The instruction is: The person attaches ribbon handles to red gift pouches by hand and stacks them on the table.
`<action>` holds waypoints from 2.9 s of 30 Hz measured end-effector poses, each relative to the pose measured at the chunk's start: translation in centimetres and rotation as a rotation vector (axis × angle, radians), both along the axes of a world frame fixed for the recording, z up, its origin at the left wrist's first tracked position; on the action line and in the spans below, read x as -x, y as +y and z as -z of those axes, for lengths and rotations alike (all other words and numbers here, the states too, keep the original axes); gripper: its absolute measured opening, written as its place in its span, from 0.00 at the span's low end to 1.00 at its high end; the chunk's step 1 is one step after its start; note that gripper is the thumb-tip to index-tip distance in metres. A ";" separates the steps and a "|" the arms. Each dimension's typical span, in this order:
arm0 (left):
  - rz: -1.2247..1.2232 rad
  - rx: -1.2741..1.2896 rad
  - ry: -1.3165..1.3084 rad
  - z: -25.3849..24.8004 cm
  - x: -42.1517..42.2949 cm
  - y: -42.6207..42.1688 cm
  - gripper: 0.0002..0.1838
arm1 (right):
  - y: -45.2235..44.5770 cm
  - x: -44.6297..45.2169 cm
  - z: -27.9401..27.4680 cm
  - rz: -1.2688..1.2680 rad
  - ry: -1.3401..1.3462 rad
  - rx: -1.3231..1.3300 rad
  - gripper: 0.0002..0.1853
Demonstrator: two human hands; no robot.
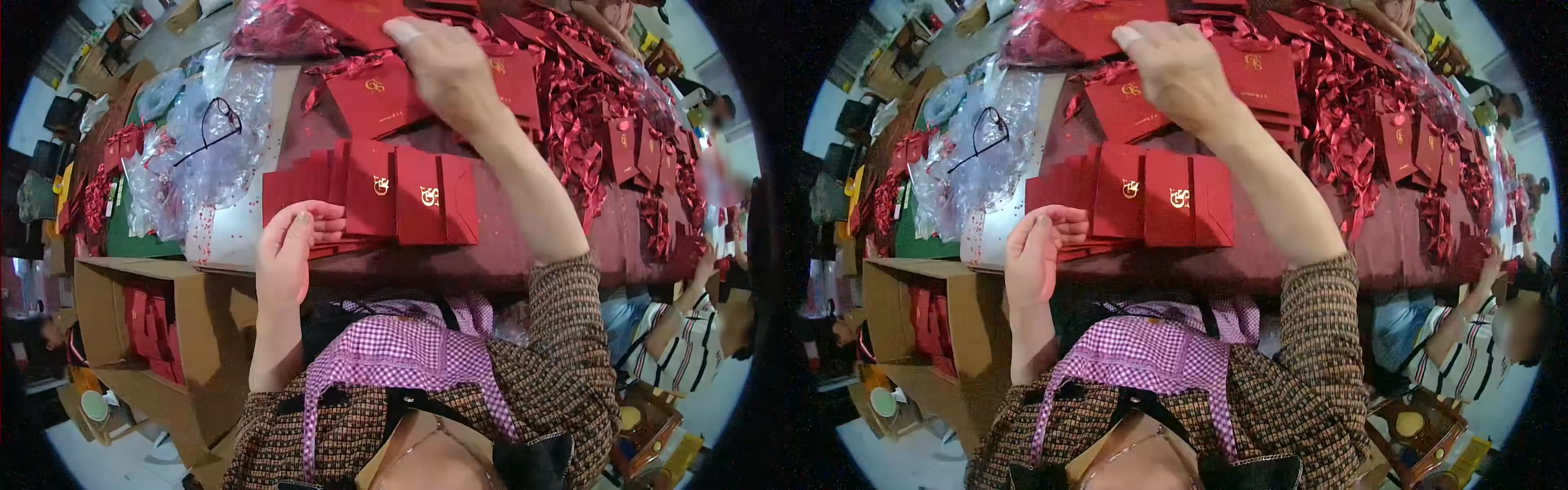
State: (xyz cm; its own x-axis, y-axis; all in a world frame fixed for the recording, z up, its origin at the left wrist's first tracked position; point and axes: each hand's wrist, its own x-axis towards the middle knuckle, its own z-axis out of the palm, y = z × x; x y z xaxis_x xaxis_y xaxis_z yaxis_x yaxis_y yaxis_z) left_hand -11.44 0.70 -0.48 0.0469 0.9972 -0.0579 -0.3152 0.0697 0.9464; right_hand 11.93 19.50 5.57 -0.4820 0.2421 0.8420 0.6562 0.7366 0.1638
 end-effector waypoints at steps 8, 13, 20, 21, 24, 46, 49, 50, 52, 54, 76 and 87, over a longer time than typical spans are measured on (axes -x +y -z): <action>0.011 -0.222 0.539 0.4 -2.5 -0.3 0.09 | 1.2 -1.3 11.0 -0.011 -0.501 0.588 0.17; 0.030 -0.321 0.815 -0.2 -5.5 0.6 0.12 | -6.3 -8.2 4.8 0.020 0.131 0.501 0.12; 0.100 -0.577 1.336 1.3 -8.2 2.4 0.26 | -13.6 -31.0 12.3 0.971 0.497 0.606 0.23; 0.104 -0.591 1.331 1.4 -8.8 2.7 0.26 | -14.5 -32.7 13.6 1.040 0.539 0.664 0.26; 0.116 -0.653 1.456 2.0 -10.0 3.1 0.31 | -16.9 -29.5 12.7 1.027 0.623 0.849 0.34; -0.009 -0.546 1.461 3.3 -11.0 4.2 0.29 | -19.8 -16.1 9.8 0.616 0.536 1.037 0.16; 0.023 -0.593 1.499 3.4 -10.9 4.4 0.24 | -20.7 -16.2 9.0 0.685 0.392 0.707 0.09; 0.032 -0.576 1.497 3.6 -10.9 4.6 0.23 | -20.9 -16.1 8.8 0.683 0.393 0.710 0.09; 0.046 -0.560 1.495 3.8 -11.1 4.9 0.21 | -21.3 -15.9 8.5 0.413 0.330 0.669 0.09; 0.017 -0.570 1.472 4.0 -11.2 5.0 0.19 | -22.0 -15.1 7.4 0.302 0.201 0.813 0.15; 0.087 -0.101 0.636 4.1 -10.8 5.7 0.15 | -18.1 -8.7 11.0 -0.048 0.622 0.977 0.08; 0.104 -0.098 0.551 2.7 -10.6 4.3 0.15 | -17.5 -7.3 9.6 -0.317 0.770 1.507 0.12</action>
State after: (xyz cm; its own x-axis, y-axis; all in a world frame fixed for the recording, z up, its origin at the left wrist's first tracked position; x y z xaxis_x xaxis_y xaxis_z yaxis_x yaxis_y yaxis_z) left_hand -0.83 5.01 -3.18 0.1340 0.9909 -0.0091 0.2309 -0.0223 0.9727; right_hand 19.26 2.00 -4.06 -0.2886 0.9572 0.0222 0.0559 0.0400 -0.9976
